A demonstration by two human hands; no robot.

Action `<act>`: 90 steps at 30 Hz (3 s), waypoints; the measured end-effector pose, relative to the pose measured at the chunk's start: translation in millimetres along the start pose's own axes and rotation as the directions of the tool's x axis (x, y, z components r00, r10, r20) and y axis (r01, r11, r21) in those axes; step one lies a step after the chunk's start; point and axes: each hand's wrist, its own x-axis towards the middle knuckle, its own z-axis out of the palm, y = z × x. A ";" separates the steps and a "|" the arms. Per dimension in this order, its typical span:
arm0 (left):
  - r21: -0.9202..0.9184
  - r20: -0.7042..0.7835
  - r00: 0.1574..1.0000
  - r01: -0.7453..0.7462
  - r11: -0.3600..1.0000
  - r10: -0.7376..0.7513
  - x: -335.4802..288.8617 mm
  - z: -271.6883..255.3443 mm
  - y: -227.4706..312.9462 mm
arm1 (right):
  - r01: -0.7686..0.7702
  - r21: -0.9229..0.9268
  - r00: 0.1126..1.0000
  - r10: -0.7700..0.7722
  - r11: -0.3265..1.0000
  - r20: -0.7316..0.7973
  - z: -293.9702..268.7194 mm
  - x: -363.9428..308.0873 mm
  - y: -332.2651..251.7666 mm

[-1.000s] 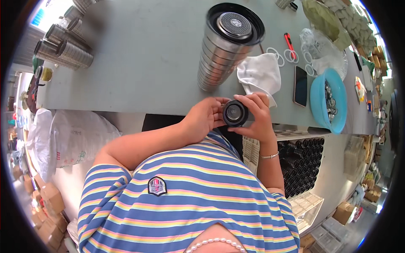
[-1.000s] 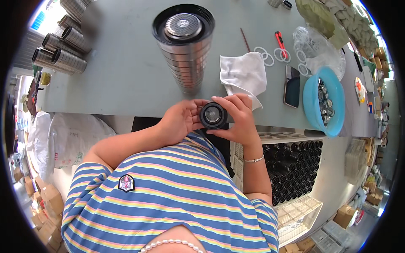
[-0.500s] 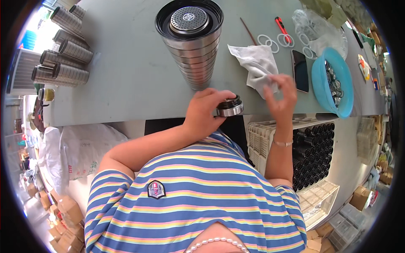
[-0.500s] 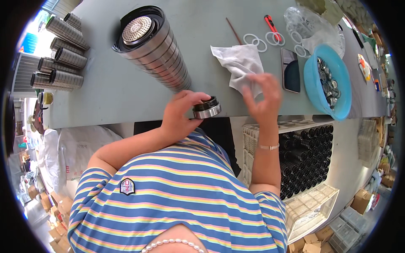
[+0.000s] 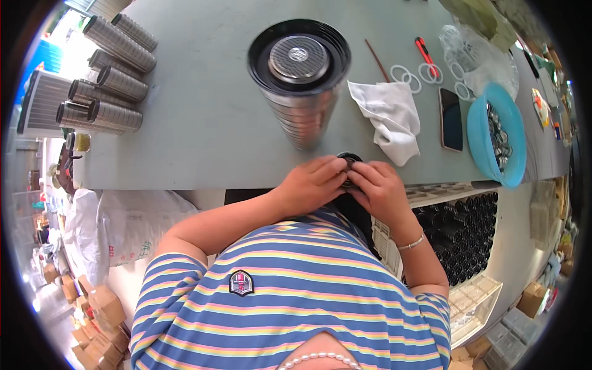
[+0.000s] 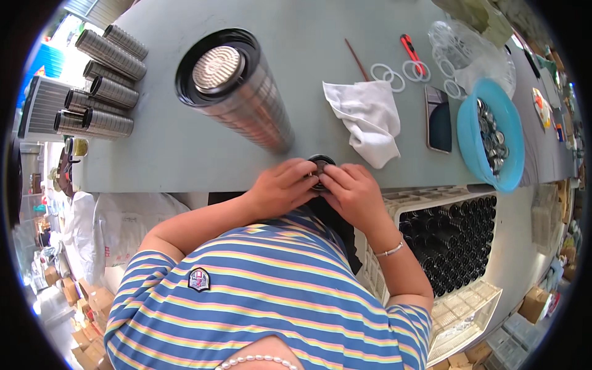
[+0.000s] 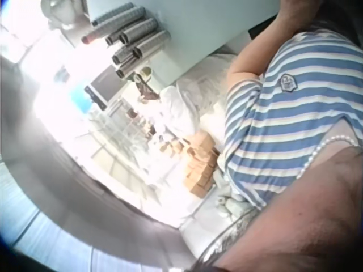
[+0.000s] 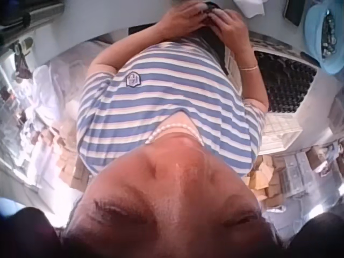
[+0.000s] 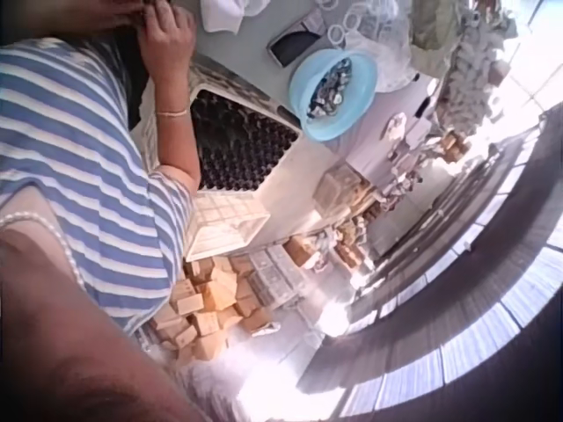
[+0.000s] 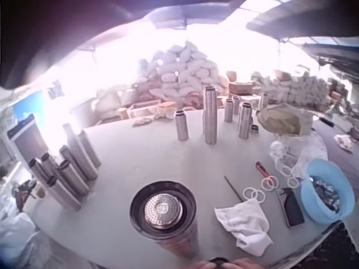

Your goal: Assemble metal filter components by inserting mesh caps and sealing rings into housings, using a stick for precision and a cloth for cleaning.

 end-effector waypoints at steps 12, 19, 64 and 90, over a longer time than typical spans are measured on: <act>-0.179 0.023 0.990 0.144 0.973 -0.142 11.5 -11.5 6.6 | -0.194 0.389 0.980 0.193 0.900 0.042 -6.6 4.5 -0.3; -0.785 -0.136 0.981 -0.023 0.619 -0.136 43.8 -61.2 45.9 | -0.067 0.802 0.812 0.500 0.593 -0.302 -16.3 14.7 -70.9; -0.144 -0.063 0.974 0.205 0.968 -0.215 185.7 -190.2 34.2 | 0.247 0.527 0.619 0.285 0.813 -0.731 -9.1 177.4 -82.2; 0.649 0.311 0.945 -0.292 0.703 0.105 160.4 -173.2 10.5 | -0.268 0.575 0.825 0.492 0.773 -0.279 74.0 111.1 -31.1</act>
